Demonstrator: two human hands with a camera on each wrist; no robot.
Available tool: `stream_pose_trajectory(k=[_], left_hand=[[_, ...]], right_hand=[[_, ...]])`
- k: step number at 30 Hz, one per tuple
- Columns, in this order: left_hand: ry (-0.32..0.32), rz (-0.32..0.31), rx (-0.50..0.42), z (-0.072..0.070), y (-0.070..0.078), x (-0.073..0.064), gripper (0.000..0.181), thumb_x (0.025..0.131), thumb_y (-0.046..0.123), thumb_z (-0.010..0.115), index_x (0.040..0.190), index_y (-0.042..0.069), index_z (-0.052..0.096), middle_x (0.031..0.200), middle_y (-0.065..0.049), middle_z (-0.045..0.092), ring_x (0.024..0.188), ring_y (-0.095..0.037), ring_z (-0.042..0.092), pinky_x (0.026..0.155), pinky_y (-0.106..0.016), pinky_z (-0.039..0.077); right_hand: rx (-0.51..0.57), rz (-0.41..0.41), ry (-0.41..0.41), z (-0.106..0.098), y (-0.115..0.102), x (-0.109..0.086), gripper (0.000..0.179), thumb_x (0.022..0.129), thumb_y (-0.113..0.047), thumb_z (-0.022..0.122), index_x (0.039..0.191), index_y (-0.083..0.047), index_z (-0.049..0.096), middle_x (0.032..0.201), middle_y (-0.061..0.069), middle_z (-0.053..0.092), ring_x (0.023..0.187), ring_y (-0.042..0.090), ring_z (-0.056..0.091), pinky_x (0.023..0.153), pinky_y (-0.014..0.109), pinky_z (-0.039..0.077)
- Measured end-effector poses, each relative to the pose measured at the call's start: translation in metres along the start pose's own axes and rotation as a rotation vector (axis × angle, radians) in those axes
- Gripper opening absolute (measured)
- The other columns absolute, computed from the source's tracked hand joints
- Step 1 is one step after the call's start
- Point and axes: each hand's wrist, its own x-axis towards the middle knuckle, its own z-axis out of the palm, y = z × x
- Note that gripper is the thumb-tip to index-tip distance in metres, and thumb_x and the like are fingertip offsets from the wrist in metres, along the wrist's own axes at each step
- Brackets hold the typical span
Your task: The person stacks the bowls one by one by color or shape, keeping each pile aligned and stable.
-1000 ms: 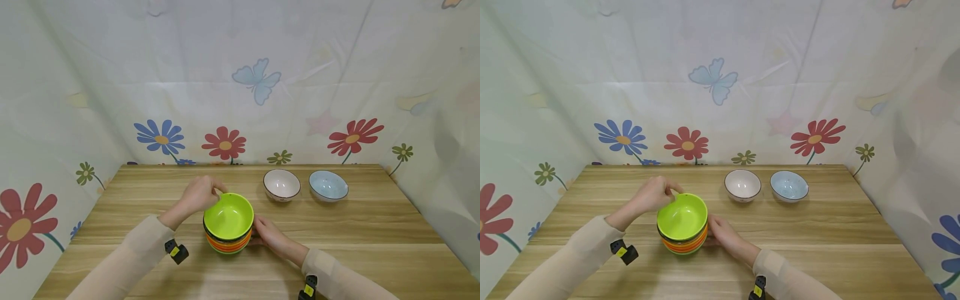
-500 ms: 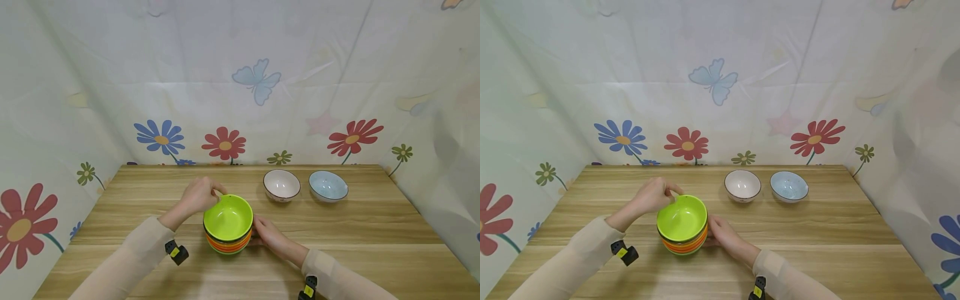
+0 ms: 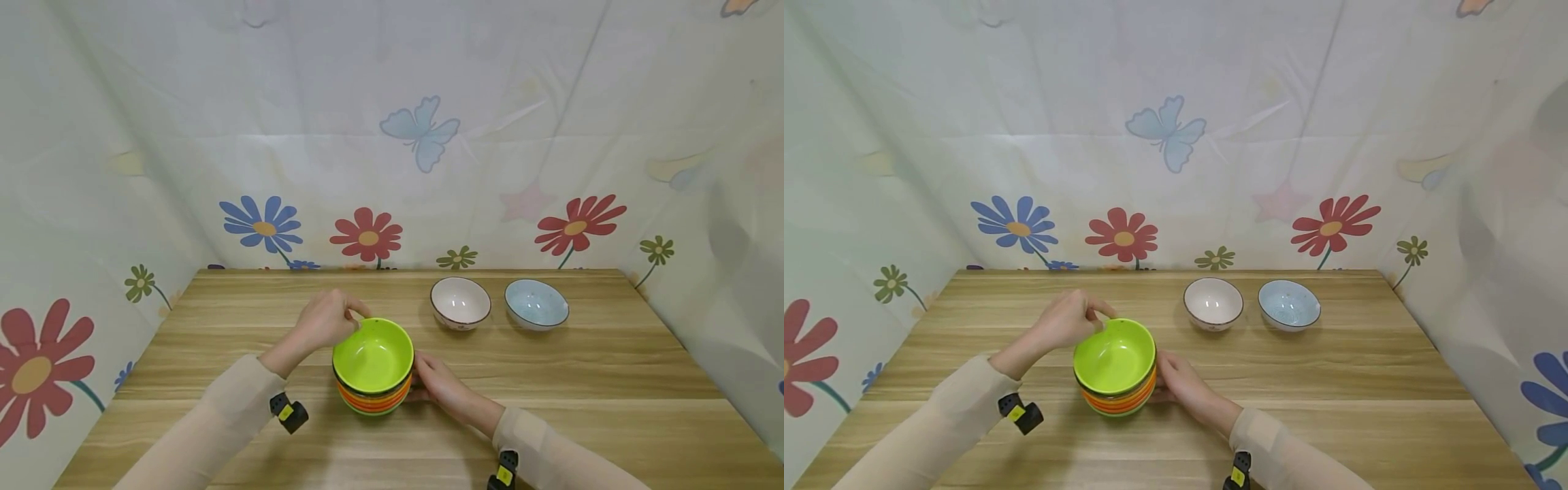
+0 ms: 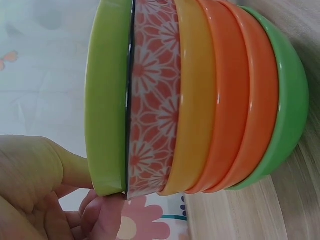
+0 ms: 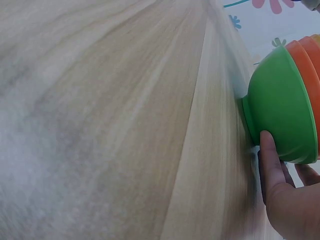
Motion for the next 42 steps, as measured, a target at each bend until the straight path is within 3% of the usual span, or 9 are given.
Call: stream_pose_trajectory(k=[7, 14, 27, 37, 42], left_hand=[[0.008, 0.007, -0.009, 0.001, 0.001, -0.001, 0.029, 0.077, -0.002, 0.062, 0.094, 0.019, 0.074, 0.067, 0.002, 0.061, 0.06, -0.015, 0.05, 0.047, -0.021, 0.035], [0.016, 0.014, -0.016, 0.001, 0.002, -0.004, 0.031, 0.078, -0.003, 0.06, 0.095, 0.019, 0.074, 0.065, 0.002, 0.059, 0.057, -0.016, 0.049, 0.046, -0.022, 0.036], [0.022, -0.006, -0.05, 0.0, -0.001, -0.008, 0.019, 0.083, 0.013, 0.065, 0.1, 0.018, 0.072, 0.079, 0.0, 0.062, 0.071, -0.017, 0.052, 0.053, -0.024, 0.044], [0.102, -0.011, -0.147, -0.002, -0.01, -0.013, 0.019, 0.087, 0.017, 0.06, 0.102, 0.018, 0.071, 0.094, 0.0, 0.066, 0.075, -0.015, 0.056, 0.058, -0.023, 0.049], [0.127, -0.007, -0.238, -0.003, -0.019, -0.014, 0.019, 0.087, 0.018, 0.06, 0.103, 0.018, 0.07, 0.1, 0.001, 0.067, 0.08, -0.017, 0.056, 0.063, -0.025, 0.05]], right_hand=[[-0.004, 0.003, -0.001, -0.001, 0.0, -0.001, 0.054, 0.101, -0.036, 0.03, 0.126, 0.01, 0.043, 0.098, 0.006, 0.064, 0.09, 0.013, 0.06, 0.082, 0.042, 0.053], [-0.003, 0.002, -0.004, -0.001, 0.001, 0.0, 0.056, 0.1, -0.038, 0.031, 0.126, 0.01, 0.043, 0.097, 0.005, 0.064, 0.09, 0.012, 0.06, 0.082, 0.042, 0.053], [-0.001, 0.002, -0.002, 0.0, 0.0, 0.0, 0.056, 0.1, -0.038, 0.031, 0.129, 0.01, 0.041, 0.102, 0.009, 0.063, 0.092, 0.013, 0.06, 0.083, 0.043, 0.053], [-0.001, 0.008, 0.01, 0.0, 0.0, 0.0, 0.055, 0.1, -0.037, 0.031, 0.127, 0.01, 0.043, 0.099, 0.007, 0.064, 0.09, 0.013, 0.061, 0.082, 0.042, 0.053], [-0.001, 0.007, 0.009, 0.0, 0.001, 0.0, 0.056, 0.1, -0.038, 0.031, 0.128, 0.009, 0.043, 0.1, 0.008, 0.064, 0.09, 0.013, 0.061, 0.082, 0.042, 0.053]])
